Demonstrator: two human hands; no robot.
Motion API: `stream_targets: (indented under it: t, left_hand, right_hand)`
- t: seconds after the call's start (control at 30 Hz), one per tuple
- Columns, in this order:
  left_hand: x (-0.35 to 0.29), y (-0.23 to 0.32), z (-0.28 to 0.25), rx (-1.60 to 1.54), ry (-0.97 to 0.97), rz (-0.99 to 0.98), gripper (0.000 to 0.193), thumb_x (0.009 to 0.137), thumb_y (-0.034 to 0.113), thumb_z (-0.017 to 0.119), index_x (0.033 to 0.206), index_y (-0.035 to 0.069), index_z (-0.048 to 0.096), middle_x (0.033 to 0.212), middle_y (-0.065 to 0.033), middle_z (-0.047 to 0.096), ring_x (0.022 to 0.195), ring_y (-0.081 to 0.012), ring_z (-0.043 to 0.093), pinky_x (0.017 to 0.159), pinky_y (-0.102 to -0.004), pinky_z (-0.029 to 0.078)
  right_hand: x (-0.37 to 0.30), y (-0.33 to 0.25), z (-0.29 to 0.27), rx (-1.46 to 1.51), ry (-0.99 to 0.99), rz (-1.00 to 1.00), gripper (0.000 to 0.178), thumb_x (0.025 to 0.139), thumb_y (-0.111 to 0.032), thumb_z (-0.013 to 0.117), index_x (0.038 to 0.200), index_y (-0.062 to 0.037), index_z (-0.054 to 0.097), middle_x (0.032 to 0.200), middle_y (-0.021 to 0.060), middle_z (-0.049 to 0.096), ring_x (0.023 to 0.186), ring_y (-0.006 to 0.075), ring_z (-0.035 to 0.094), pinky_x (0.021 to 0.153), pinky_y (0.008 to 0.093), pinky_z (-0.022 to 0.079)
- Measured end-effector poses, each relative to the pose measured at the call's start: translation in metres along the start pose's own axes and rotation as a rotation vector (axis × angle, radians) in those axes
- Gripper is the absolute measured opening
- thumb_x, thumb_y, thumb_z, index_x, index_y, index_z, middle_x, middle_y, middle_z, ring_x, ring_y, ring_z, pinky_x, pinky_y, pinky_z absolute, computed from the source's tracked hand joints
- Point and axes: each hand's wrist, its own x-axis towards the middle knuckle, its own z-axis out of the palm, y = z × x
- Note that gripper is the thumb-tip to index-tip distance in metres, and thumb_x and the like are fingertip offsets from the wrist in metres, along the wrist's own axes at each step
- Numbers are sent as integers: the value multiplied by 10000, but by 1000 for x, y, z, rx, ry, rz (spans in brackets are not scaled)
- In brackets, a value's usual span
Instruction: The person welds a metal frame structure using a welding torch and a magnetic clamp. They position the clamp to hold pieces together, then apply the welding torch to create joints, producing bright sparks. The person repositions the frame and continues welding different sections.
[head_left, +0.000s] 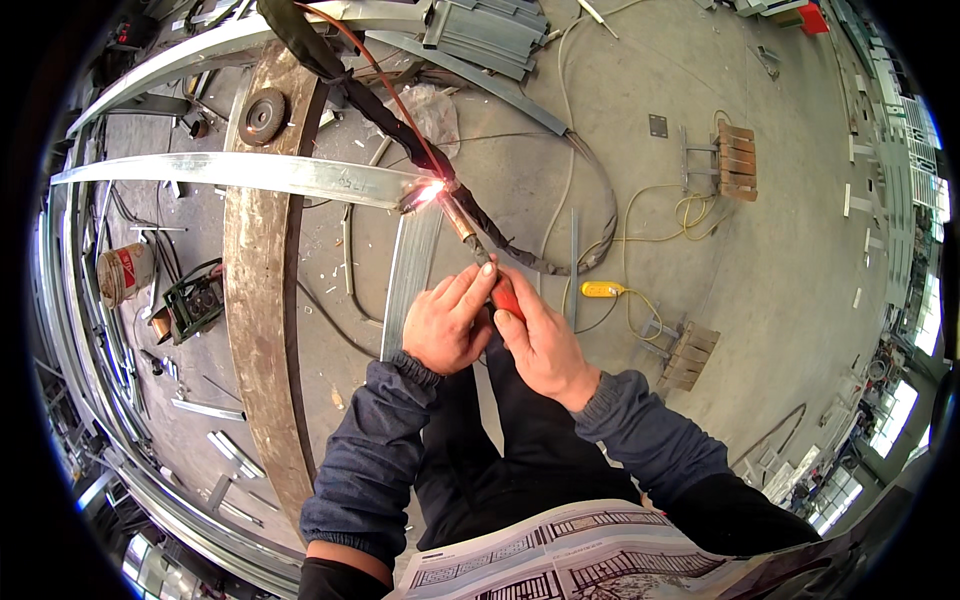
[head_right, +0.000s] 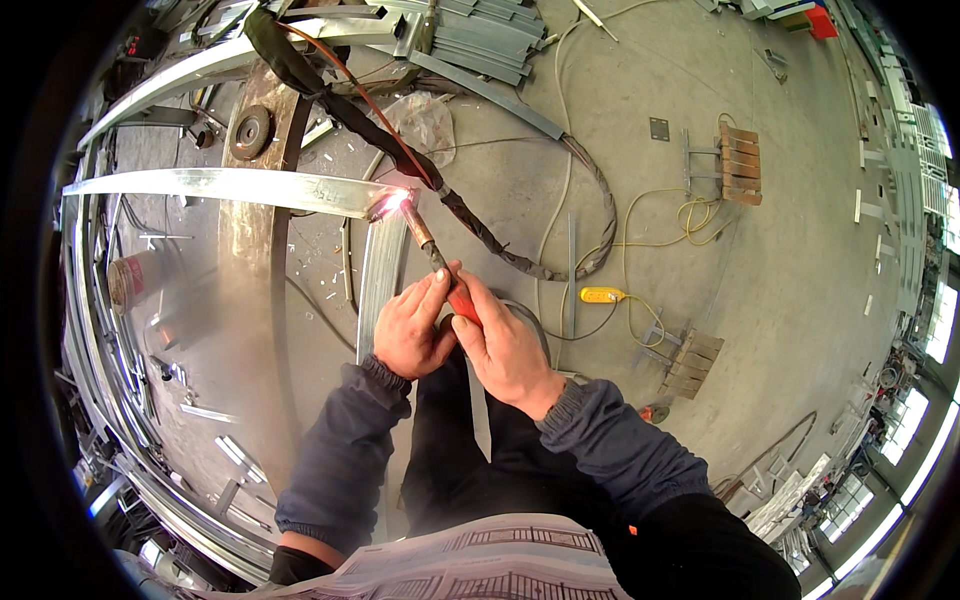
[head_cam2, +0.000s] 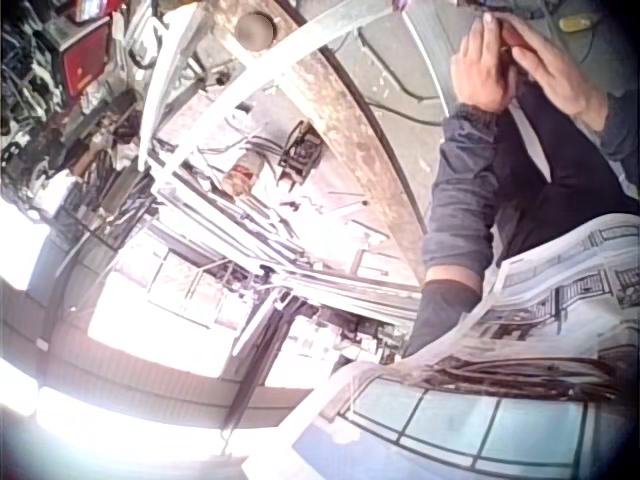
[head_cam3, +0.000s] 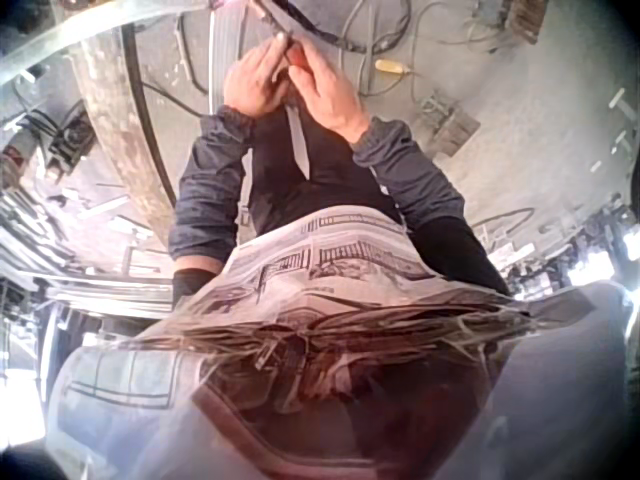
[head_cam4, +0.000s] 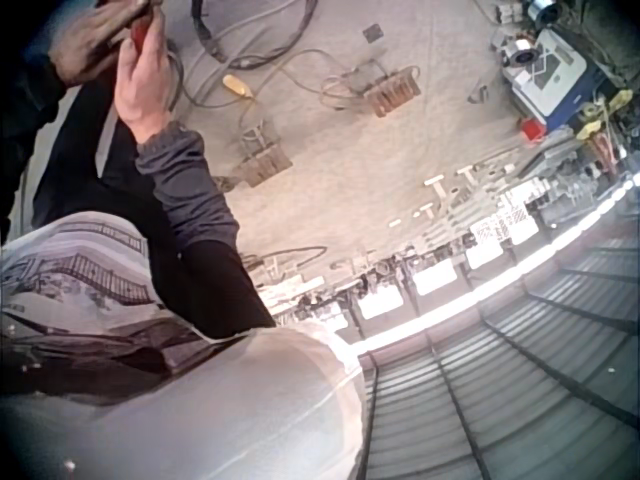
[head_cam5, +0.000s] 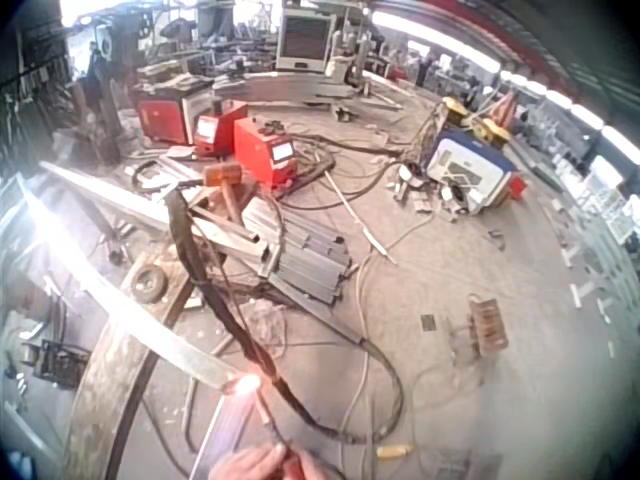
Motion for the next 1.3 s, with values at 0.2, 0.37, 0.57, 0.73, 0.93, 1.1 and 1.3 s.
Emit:
stream_targets:
  t: [0.2,0.37,0.57,0.73,0.93,1.1,1.3]
  left_hand:
    - [-2,2,-2,5,-26,-24,934,807,37,790,1655,-36,404,1571,-211,632,1252,-438,710,965,-480,623]
    - [-1,2,-2,-24,10,-23,907,810,44,791,1642,-35,439,1556,-227,641,1240,-450,716,991,-475,617]
    - [-2,-2,3,1,12,4,961,788,18,778,1669,-7,395,1566,-207,640,1212,-431,726,917,-471,636]
    - [-3,-3,2,12,-10,13,987,797,22,787,1689,14,365,1566,-194,642,1170,-435,728,894,-469,636]
    - [1,2,1,-3,59,10,926,761,69,818,1628,28,497,1448,-223,663,1076,-423,725,852,-479,628]
    - [1,-1,2,-11,65,43,939,749,67,820,1627,20,491,1446,-221,665,1019,-410,719,821,-475,625]
    - [2,0,1,4,26,42,950,741,52,797,1637,23,482,1460,-197,663,1034,-394,723,812,-462,625]
  right_hand:
    - [-1,2,-1,7,-7,-5,572,1160,-221,565,1647,30,399,1527,312,595,1357,486,632,1108,479,540]
    - [-1,2,1,18,2,24,584,1154,-226,587,1655,14,404,1514,306,611,1349,475,645,1095,473,551]
    - [-1,1,0,-4,5,24,580,1158,-241,580,1648,18,407,1498,309,617,1336,482,647,1084,473,554]
    - [-3,1,1,-3,14,28,580,1161,-255,575,1651,5,409,1479,308,627,1314,480,659,1071,475,559]
    - [-8,7,5,22,27,58,578,1155,-242,589,1656,-9,419,1450,295,652,1298,472,672,1062,471,563]
    - [-5,5,2,18,5,58,585,1153,-242,594,1657,-4,414,1468,300,638,1310,474,666,1075,474,556]
    - [-8,6,-3,20,8,17,585,1158,-237,584,1656,12,405,1480,308,627,1318,475,658,1080,469,553]
